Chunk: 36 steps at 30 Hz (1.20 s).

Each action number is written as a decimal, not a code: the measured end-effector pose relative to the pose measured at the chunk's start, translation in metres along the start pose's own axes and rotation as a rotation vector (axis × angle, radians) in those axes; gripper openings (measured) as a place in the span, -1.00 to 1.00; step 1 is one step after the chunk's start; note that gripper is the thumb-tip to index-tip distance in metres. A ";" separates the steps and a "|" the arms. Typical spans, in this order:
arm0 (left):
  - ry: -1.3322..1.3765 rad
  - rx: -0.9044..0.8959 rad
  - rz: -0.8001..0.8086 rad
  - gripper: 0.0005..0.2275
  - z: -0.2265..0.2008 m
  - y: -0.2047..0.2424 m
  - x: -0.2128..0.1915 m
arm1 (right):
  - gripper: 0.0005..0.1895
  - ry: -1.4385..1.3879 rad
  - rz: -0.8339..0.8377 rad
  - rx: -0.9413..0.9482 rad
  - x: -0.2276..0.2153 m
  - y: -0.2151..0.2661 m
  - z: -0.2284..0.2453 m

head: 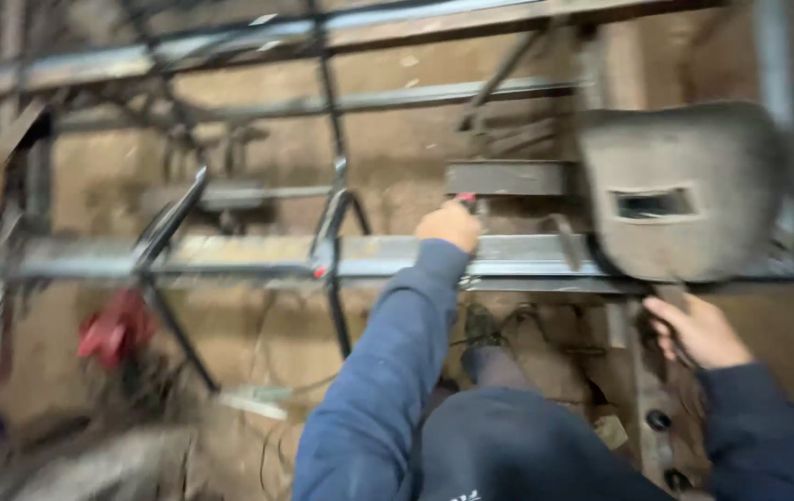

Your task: The person welds joints on a black metal tube frame using a welding electrode holder while holding a welding shield, then chips at the welds with a hammer. They fit the frame on the work table, grind the weld area with an angle grinder producing sparks, and resume welding and tapping the joints.

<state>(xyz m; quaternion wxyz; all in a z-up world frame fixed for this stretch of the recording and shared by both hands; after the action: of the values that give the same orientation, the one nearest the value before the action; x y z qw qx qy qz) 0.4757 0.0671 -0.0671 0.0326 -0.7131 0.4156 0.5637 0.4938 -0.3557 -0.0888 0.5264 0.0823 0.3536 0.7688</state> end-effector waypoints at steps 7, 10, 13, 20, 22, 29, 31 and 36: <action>0.154 0.531 -0.472 -0.44 0.031 0.144 -0.068 | -0.31 1.311 0.066 -0.149 -0.049 -0.029 0.003; 0.323 0.767 -0.333 -0.59 0.082 0.201 -0.071 | -0.30 1.139 -0.218 -0.530 -0.095 -0.065 -0.054; 0.342 0.669 -0.088 -0.75 0.147 0.235 -0.060 | -0.32 1.741 -0.140 -0.294 -0.107 -0.082 -0.066; 0.213 0.319 0.084 -0.73 0.308 0.296 -0.004 | -0.26 1.577 0.064 -0.461 0.158 0.151 0.140; 0.130 0.160 0.127 -0.69 0.348 0.316 0.000 | -0.25 1.562 0.209 -0.459 0.207 0.173 0.116; 0.066 0.085 0.142 -0.66 0.472 0.393 -0.010 | -0.37 1.572 0.611 -0.507 0.333 0.245 0.047; 0.050 0.045 0.151 -0.66 0.506 0.412 -0.010 | -0.35 1.580 0.682 -0.504 0.362 0.263 0.042; 0.058 -0.184 0.153 -0.59 0.570 0.439 -0.008 | -0.35 1.697 0.747 -0.700 0.422 0.297 0.048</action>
<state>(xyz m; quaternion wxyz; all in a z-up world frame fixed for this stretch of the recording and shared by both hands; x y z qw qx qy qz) -0.2439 0.0788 -0.0816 -0.0882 -0.6954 0.4161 0.5793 0.1124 -0.0260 0.0296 -0.1832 -0.5496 0.3178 0.7506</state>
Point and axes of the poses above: each hand's wrist, its own y-axis away from the middle knuckle, its own x-axis out of the palm, z = x × y, the point moved 3 cm from there along -y, towards the middle knuckle, and after that the axes turned 11 degrees about -x, right-handed, at the moved point
